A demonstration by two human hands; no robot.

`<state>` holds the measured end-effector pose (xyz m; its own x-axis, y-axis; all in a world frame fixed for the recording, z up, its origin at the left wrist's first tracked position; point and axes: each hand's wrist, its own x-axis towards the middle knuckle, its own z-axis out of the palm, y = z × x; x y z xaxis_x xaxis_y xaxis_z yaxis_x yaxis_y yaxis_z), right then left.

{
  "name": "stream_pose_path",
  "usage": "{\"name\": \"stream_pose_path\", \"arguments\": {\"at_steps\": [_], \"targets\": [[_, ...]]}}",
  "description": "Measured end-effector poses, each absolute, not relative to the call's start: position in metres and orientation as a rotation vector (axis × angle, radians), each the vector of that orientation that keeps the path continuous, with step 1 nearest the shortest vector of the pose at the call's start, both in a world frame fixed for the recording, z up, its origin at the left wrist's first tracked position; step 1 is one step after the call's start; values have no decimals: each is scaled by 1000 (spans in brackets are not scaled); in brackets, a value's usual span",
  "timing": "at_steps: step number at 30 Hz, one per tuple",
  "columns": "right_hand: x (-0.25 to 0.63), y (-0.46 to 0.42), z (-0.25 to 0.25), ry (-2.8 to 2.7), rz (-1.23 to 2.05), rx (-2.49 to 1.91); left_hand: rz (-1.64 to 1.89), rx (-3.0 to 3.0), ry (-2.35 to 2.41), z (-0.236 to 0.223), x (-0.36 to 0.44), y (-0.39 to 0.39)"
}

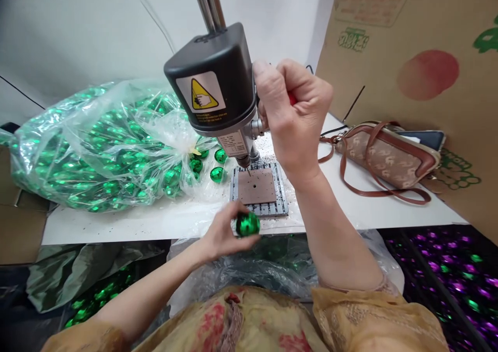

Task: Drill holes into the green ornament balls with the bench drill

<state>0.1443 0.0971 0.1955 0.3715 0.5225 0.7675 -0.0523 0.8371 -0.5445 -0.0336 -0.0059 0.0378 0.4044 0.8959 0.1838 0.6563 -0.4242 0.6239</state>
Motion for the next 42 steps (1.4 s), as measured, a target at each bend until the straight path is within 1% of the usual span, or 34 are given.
{"name": "stream_pose_path", "arguments": {"at_steps": [2,3,4,5,7,10,11,13,15,16,19,21,24,28,34,42], "targets": [[144,97,193,-1143,370,-455,312,2488,1095,34,-47,-31],[143,97,192,-1140,366,-438,172,2602,1013,31,-54,-39],[143,97,192,-1134,363,-419,103,2688,958,28,-60,-43],[142,97,191,-1127,363,-401,115,2738,937,25,-66,-43],[142,96,190,-1122,366,-384,345,2741,1028,23,-78,-27],[141,95,187,-1107,342,-403,811,2553,1496,26,-95,27],[141,94,186,-1103,333,-414,879,2475,1657,27,-100,49],[141,93,184,-1097,326,-428,853,2338,1803,26,-110,88],[141,92,184,-1096,331,-425,796,2182,1736,24,-117,113],[141,91,184,-1096,336,-427,823,2096,1682,23,-118,120],[141,90,186,-1106,342,-418,1082,1841,1514,26,-111,114],[141,90,186,-1108,342,-406,1187,1721,1350,30,-99,100],[141,90,186,-1096,335,-403,1089,1662,1124,34,-78,79],[141,89,186,-1110,330,-418,962,1697,1118,28,-57,72],[140,87,186,-1118,337,-435,1021,1796,1213,14,-46,85],[141,87,186,-1126,333,-422,1059,1893,1256,9,-42,85]]}}
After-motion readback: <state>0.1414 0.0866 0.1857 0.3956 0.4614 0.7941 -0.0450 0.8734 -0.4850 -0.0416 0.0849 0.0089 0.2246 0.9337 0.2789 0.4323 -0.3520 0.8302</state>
